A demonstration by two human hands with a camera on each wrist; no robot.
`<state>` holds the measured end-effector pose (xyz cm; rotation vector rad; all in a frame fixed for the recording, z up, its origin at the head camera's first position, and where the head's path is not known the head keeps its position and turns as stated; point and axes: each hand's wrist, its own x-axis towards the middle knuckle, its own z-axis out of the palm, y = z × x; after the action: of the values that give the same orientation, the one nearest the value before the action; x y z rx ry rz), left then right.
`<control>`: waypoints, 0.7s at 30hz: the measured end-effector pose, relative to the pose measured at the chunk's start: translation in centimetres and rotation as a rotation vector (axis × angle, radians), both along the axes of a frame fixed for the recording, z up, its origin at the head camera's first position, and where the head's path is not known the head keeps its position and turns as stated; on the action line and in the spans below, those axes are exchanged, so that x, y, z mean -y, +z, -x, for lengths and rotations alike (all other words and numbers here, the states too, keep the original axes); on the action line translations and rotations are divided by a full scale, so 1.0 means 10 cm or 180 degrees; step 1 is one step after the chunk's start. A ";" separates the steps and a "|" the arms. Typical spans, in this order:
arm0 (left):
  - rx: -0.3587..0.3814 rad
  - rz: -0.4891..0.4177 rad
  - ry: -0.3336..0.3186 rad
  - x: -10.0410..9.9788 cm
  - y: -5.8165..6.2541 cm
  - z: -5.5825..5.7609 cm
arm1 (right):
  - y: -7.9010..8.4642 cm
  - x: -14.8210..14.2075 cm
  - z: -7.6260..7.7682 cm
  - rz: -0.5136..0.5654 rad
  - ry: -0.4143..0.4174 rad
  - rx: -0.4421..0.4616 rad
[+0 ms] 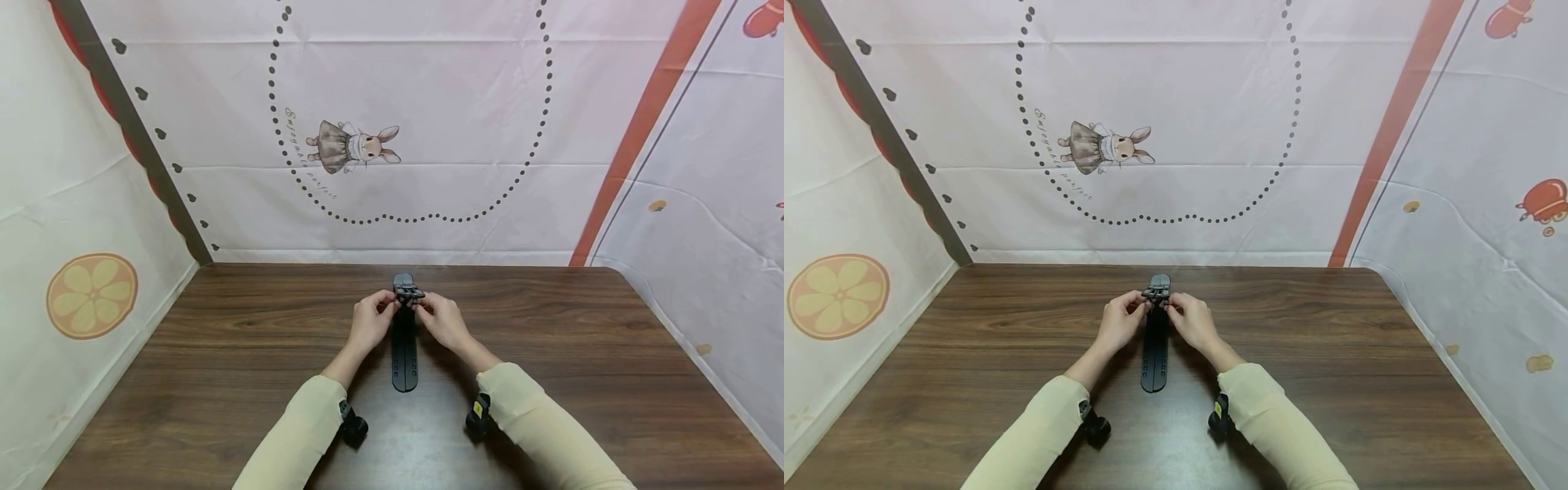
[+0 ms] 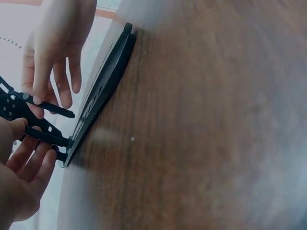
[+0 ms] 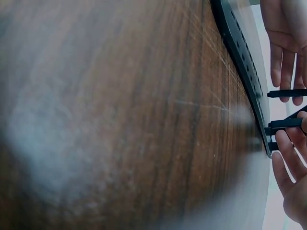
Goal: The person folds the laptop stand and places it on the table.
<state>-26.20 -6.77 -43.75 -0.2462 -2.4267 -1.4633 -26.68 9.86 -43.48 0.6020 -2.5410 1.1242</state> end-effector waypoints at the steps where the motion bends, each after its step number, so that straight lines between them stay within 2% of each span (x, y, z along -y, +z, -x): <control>1: -0.0001 -0.0003 -0.0004 0.00 0.00 0.00 | 0.00 0.00 0.01 -0.0011 -0.0003 -0.0012; 9: -0.0023 0.0026 0.0048 0.01 -0.02 0.05 | -0.01 -0.01 0.06 -0.0081 -0.0015 -0.0095; 21: 0.0007 0.0011 0.0074 0.06 0.00 0.09 | 0.01 -0.01 0.11 -0.0038 -0.0105 0.0021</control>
<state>-27.12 -7.35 -43.80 -0.2165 -2.4258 -1.4502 -27.73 9.93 -43.35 0.5582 -2.5554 1.1025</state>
